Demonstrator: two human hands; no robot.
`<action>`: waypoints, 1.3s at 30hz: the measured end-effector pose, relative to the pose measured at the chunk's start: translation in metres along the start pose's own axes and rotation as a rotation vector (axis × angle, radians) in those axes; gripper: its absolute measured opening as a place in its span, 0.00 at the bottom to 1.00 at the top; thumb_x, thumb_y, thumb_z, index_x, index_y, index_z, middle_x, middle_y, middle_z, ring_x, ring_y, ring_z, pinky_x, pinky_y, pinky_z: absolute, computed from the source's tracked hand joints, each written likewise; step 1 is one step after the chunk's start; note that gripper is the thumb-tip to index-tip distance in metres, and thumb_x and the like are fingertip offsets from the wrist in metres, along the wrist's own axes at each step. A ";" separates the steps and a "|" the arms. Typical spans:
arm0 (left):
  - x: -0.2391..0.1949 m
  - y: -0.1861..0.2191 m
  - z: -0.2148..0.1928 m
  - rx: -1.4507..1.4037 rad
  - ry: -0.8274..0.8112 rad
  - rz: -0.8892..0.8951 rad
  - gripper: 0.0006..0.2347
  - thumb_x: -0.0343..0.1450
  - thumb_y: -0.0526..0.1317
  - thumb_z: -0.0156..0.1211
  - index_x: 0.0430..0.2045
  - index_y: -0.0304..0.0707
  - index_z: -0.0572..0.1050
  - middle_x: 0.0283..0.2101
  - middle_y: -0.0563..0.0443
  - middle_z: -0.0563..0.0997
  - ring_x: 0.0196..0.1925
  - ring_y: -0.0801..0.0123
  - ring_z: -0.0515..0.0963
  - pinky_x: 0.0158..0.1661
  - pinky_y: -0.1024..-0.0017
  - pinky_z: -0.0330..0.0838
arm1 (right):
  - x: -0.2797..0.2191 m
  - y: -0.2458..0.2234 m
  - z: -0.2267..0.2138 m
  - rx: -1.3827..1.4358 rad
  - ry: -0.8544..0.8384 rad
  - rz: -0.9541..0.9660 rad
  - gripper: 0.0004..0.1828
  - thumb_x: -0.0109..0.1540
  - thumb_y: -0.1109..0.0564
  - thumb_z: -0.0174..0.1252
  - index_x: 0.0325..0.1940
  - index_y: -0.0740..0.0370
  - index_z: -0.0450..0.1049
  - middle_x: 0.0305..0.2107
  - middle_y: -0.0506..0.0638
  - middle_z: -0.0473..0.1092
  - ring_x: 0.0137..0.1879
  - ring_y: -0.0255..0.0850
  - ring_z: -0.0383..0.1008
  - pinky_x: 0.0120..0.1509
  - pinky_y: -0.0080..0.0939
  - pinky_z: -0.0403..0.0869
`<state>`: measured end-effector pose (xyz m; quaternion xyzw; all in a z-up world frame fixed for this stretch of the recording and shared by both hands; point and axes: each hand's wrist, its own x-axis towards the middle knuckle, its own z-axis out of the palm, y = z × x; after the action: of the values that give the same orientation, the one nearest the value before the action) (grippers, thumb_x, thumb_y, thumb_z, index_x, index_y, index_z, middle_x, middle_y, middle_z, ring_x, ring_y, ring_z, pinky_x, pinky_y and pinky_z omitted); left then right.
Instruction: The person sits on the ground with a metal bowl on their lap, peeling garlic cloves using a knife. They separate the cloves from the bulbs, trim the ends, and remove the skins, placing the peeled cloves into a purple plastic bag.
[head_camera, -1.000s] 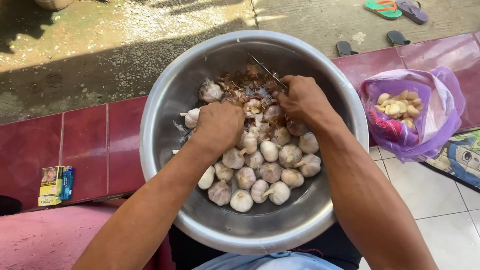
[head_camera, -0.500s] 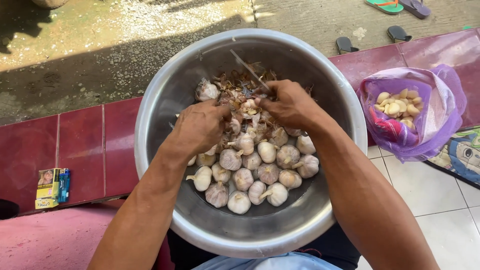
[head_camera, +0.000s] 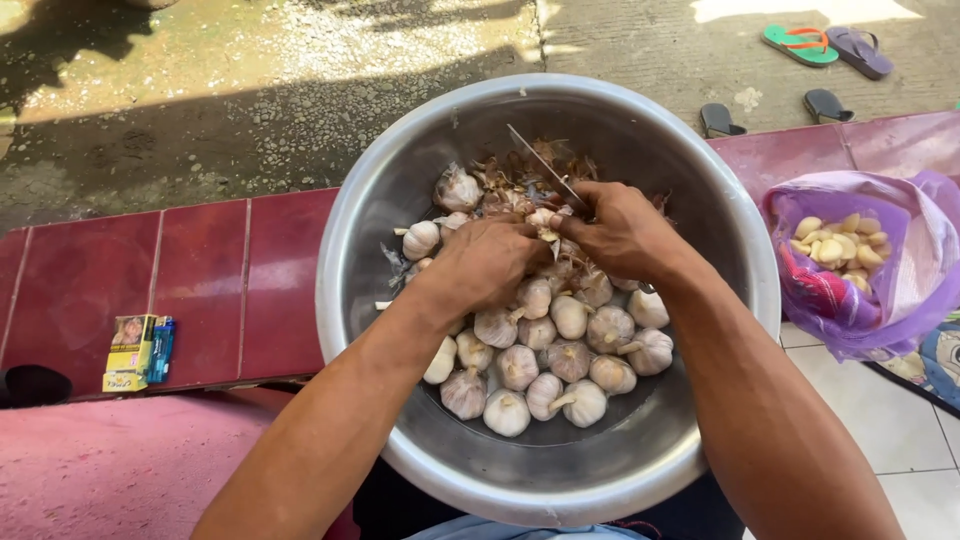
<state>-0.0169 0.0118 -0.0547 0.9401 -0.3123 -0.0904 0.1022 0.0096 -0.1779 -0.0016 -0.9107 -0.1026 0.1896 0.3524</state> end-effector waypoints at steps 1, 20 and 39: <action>-0.002 -0.001 -0.003 -0.001 0.003 -0.006 0.09 0.68 0.37 0.57 0.40 0.49 0.80 0.45 0.49 0.81 0.53 0.52 0.81 0.48 0.58 0.81 | 0.001 0.000 0.001 -0.002 -0.004 -0.005 0.13 0.60 0.46 0.63 0.41 0.55 0.81 0.28 0.59 0.76 0.44 0.59 0.79 0.50 0.59 0.72; -0.045 0.004 -0.063 -0.351 0.075 -0.301 0.12 0.75 0.38 0.46 0.43 0.37 0.78 0.38 0.37 0.83 0.44 0.46 0.85 0.47 0.49 0.81 | -0.012 -0.010 -0.008 0.110 -0.035 0.055 0.15 0.63 0.49 0.62 0.51 0.54 0.81 0.35 0.60 0.79 0.50 0.60 0.77 0.58 0.60 0.72; -0.054 -0.031 -0.059 -0.577 0.495 -0.297 0.08 0.68 0.32 0.62 0.39 0.35 0.80 0.34 0.36 0.82 0.40 0.42 0.84 0.41 0.52 0.78 | 0.013 0.026 0.001 0.796 0.126 -0.017 0.16 0.65 0.58 0.65 0.53 0.69 0.74 0.21 0.60 0.70 0.14 0.30 0.57 0.14 0.30 0.58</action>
<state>-0.0279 0.0771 0.0003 0.9010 -0.1009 0.0411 0.4199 0.0219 -0.1922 -0.0234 -0.7118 -0.0068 0.1556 0.6849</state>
